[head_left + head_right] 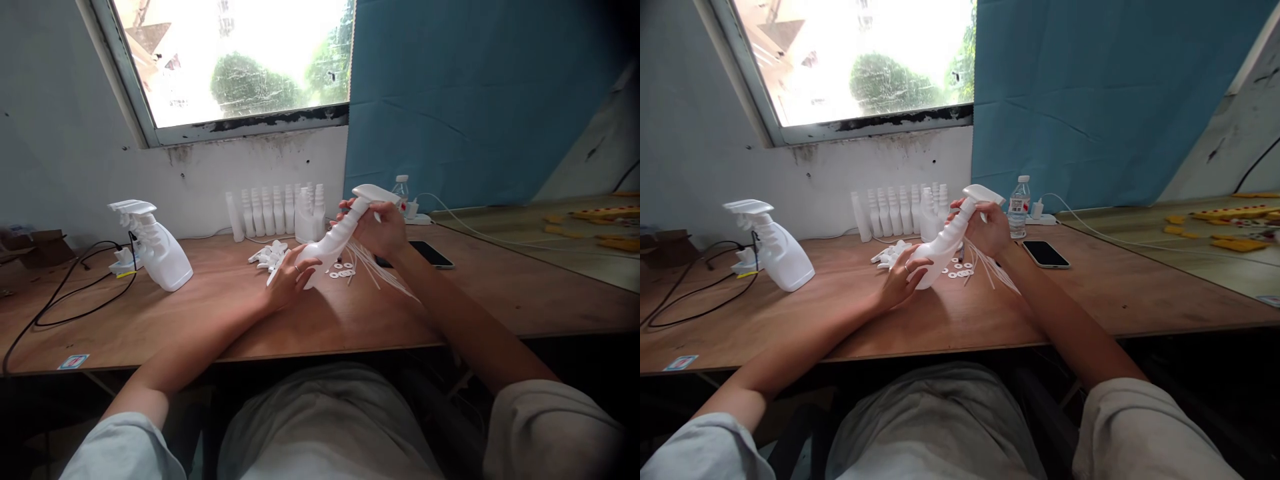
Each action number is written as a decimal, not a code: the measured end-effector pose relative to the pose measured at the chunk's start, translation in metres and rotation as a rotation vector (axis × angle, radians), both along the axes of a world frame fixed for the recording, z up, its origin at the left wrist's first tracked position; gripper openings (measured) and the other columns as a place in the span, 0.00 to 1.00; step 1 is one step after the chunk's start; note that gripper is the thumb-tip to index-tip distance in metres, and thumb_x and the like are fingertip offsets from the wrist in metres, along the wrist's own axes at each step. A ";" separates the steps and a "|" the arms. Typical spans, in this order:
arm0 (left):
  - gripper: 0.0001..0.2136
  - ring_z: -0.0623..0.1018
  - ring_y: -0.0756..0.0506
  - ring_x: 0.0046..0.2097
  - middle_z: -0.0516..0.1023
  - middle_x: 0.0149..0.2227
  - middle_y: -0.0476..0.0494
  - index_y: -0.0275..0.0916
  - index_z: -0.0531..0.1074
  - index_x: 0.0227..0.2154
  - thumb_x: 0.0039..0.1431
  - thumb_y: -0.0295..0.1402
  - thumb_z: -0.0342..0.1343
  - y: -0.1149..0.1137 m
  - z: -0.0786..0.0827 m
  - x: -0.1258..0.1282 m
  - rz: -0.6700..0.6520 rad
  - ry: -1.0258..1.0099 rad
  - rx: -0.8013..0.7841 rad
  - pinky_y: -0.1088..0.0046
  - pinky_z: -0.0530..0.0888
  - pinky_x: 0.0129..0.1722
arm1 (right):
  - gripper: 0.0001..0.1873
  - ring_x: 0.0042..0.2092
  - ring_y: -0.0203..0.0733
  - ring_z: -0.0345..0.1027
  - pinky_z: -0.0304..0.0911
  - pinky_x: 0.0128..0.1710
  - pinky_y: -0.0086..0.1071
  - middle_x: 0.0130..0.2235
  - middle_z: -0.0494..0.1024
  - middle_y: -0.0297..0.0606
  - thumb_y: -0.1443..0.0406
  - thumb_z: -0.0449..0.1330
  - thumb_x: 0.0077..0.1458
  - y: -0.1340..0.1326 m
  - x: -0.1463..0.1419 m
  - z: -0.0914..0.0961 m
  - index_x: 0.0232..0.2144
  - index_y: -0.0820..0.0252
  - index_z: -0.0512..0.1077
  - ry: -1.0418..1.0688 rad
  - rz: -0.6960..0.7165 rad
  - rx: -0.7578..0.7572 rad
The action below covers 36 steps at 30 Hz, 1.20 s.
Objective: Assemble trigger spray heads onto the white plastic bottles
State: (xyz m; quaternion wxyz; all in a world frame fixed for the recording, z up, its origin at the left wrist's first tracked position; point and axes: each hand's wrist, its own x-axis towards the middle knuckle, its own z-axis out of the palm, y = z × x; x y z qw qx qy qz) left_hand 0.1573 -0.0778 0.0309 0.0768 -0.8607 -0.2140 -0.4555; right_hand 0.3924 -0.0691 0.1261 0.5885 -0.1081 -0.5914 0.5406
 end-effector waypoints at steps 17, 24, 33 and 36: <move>0.27 0.55 0.37 0.65 0.51 0.62 0.29 0.43 0.46 0.56 0.60 0.41 0.54 0.001 -0.001 0.004 0.035 -0.159 -0.097 0.52 0.63 0.58 | 0.16 0.30 0.40 0.66 0.66 0.32 0.34 0.26 0.70 0.35 0.52 0.60 0.49 0.024 -0.063 0.022 0.28 0.58 0.66 -0.197 -0.045 -0.090; 0.26 0.70 0.43 0.52 0.56 0.61 0.35 0.46 0.50 0.58 0.61 0.44 0.52 -0.016 0.114 0.014 0.151 -0.300 -0.022 0.66 0.73 0.45 | 0.19 0.27 0.38 0.61 0.63 0.27 0.34 0.23 0.66 0.33 0.49 0.61 0.52 0.018 -0.097 0.018 0.25 0.57 0.67 -0.311 -0.165 0.154; 0.11 0.73 0.50 0.31 0.76 0.38 0.42 0.35 0.73 0.39 0.52 0.28 0.53 -0.001 0.170 0.000 0.070 -0.139 -0.280 0.74 0.73 0.30 | 0.25 0.36 0.41 0.68 0.67 0.36 0.35 0.34 0.74 0.35 0.51 0.67 0.46 0.011 -0.081 0.010 0.43 0.55 0.68 -0.323 -0.165 0.182; 0.12 0.72 0.52 0.28 0.77 0.34 0.45 0.35 0.73 0.39 0.51 0.26 0.50 0.005 0.169 -0.010 -0.024 -0.140 -0.348 0.75 0.73 0.30 | 0.22 0.35 0.41 0.69 0.68 0.34 0.35 0.34 0.75 0.35 0.49 0.63 0.49 0.009 -0.081 0.004 0.40 0.55 0.68 -0.212 -0.054 0.119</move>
